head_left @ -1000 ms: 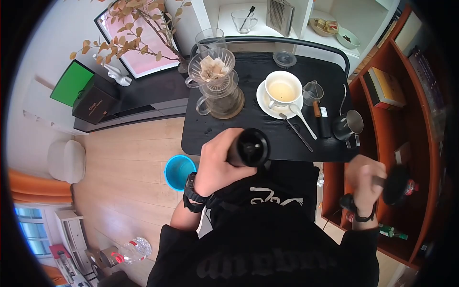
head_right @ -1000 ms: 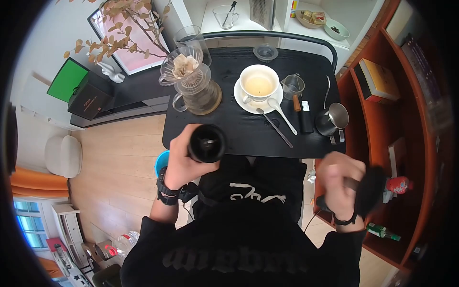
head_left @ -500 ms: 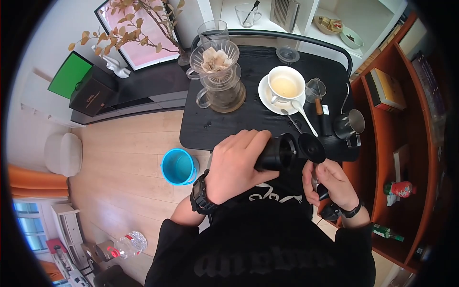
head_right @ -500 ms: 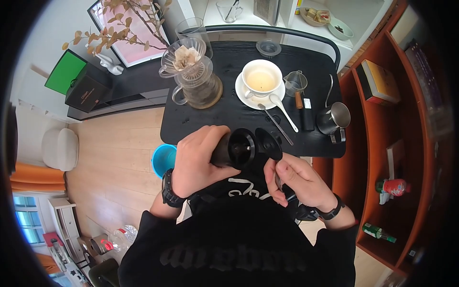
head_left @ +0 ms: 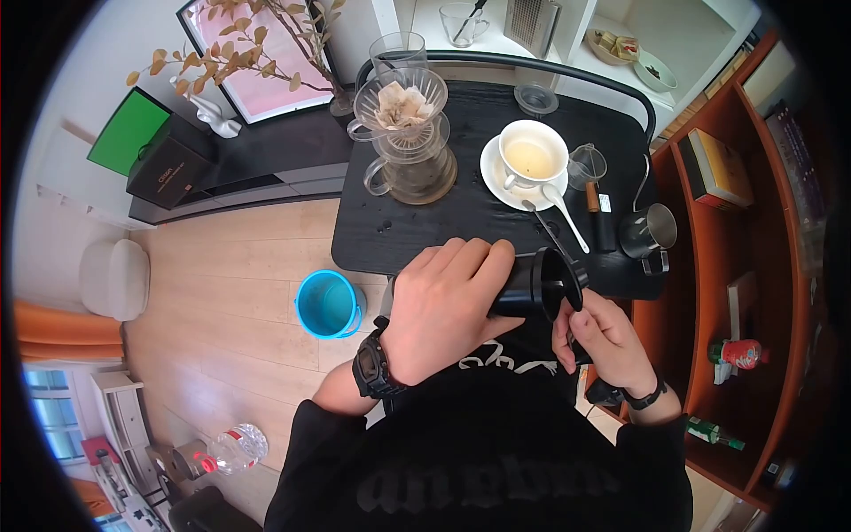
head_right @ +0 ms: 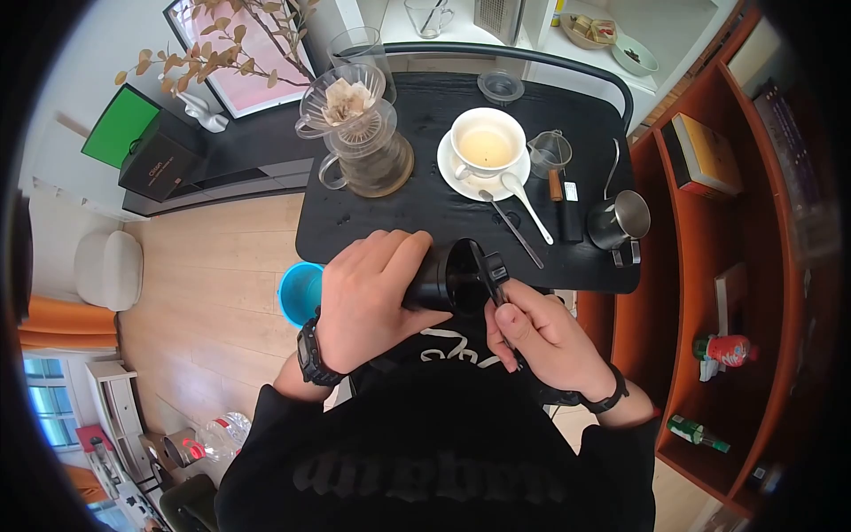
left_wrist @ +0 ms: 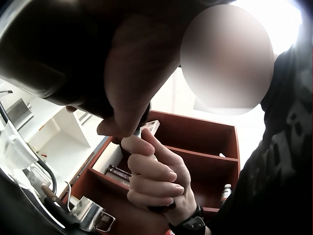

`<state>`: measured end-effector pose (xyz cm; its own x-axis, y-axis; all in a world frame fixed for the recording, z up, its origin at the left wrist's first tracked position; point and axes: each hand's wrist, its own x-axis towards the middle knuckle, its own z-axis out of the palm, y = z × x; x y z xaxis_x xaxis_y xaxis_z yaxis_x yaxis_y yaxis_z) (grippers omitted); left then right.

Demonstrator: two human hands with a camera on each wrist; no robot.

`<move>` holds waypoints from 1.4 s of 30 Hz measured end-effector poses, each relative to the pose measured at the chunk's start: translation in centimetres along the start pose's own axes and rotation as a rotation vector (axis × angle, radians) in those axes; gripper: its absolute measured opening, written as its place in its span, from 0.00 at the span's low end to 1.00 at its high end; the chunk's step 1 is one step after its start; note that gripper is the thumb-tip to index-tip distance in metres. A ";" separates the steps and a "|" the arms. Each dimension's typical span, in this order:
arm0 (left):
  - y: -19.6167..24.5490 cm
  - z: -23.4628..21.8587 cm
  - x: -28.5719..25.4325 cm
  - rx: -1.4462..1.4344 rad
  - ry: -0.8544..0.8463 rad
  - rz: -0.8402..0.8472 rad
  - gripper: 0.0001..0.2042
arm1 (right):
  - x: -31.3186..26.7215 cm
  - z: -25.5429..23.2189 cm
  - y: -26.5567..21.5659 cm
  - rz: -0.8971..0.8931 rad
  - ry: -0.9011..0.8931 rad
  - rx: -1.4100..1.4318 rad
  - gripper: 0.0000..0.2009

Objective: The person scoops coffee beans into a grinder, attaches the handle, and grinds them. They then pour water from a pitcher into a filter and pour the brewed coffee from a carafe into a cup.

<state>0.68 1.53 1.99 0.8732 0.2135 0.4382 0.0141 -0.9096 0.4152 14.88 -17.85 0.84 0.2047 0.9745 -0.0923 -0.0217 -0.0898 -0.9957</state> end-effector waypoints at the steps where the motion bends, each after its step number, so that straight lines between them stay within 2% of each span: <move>1: 0.0 0.0 0.0 0.011 0.001 0.001 0.34 | 0.1 0.1 0.1 -0.001 0.018 -0.008 0.18; 3: 0.0 0.0 -0.1 0.033 -0.003 0.004 0.33 | 0.3 0.5 0.3 -0.001 0.055 -0.023 0.20; 6: -0.2 0.2 -0.2 0.072 0.002 0.019 0.31 | 0.3 0.6 0.7 0.010 0.039 -0.039 0.18; 15: -0.2 1.3 -0.5 0.168 0.017 0.036 0.29 | 0.9 2.0 1.8 0.008 0.190 -0.481 0.14; 21: -0.2 2.2 -0.9 0.130 -0.031 0.002 0.28 | 0.3 2.3 2.5 0.053 0.210 -0.836 0.12; 30: -0.1 2.7 -1.3 0.087 -0.081 -0.039 0.29 | 0.5 2.6 1.8 0.099 0.123 -1.092 0.13; 33: -0.4 3.4 -1.4 0.048 -0.045 -0.060 0.29 | 0.8 2.0 1.8 -0.013 0.156 -1.154 0.10; 36: -1.0 4.1 -1.1 -0.019 0.066 -0.034 0.29 | 1.1 1.7 0.4 0.048 0.093 -1.072 0.10; 39: -2.3 4.4 -0.9 -0.118 0.147 0.029 0.29 | 1.1 0.8 -0.4 -0.018 -0.049 -0.767 0.12; 42: -3.3 5.1 -1.1 -0.319 0.148 -0.024 0.31 | 1.4 -1.1 -2.5 0.177 -0.348 -0.301 0.18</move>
<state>2.18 2.43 -3.94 0.7940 0.3045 0.5262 -0.1393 -0.7513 0.6450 16.31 -16.47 3.16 -0.1168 0.9452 -0.3048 0.2677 -0.2655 -0.9262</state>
